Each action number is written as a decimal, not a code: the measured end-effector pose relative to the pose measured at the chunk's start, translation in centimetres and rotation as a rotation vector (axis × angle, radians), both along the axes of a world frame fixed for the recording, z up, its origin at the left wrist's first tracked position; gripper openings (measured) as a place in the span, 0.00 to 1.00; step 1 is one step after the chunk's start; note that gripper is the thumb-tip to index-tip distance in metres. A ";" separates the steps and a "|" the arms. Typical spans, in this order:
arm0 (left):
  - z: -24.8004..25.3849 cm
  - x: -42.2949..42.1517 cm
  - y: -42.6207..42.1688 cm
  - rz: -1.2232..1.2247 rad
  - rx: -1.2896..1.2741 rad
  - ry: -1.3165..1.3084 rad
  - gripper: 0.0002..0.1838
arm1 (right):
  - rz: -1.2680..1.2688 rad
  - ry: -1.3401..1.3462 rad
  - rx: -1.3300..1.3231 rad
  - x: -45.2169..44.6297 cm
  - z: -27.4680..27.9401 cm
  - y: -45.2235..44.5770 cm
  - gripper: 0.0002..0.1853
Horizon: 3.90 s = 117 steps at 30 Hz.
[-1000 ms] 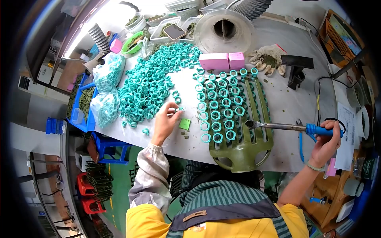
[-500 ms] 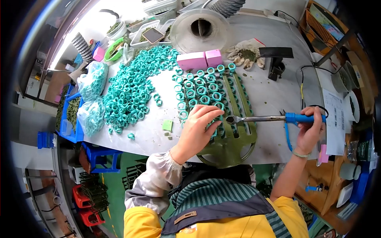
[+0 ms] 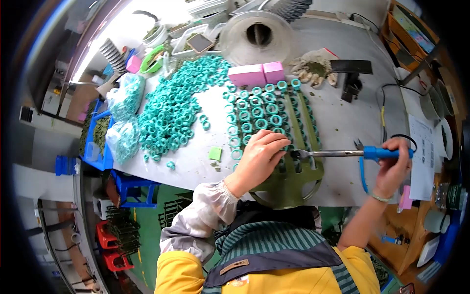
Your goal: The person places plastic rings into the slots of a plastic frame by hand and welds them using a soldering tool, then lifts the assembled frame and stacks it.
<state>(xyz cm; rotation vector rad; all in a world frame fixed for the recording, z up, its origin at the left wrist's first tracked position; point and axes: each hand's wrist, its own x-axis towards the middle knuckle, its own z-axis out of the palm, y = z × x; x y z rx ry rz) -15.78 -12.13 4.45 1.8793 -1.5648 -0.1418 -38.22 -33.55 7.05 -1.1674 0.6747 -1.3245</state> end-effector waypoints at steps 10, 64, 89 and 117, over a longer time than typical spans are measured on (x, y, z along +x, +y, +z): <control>-6.2 16.5 9.1 0.698 0.226 -0.296 0.17 | 0.017 0.023 0.014 -1.0 0.4 -0.1 0.16; -3.9 13.8 24.4 1.092 0.503 -0.176 0.16 | -0.071 0.024 0.044 -2.6 0.4 -2.0 0.17; 0.2 9.6 -7.1 0.032 0.045 0.507 0.14 | 0.020 -0.036 -0.021 5.6 -2.2 -3.3 0.15; -4.0 22.4 8.2 0.926 0.618 -0.492 0.21 | -0.061 -0.096 0.031 3.8 -2.3 -4.0 0.14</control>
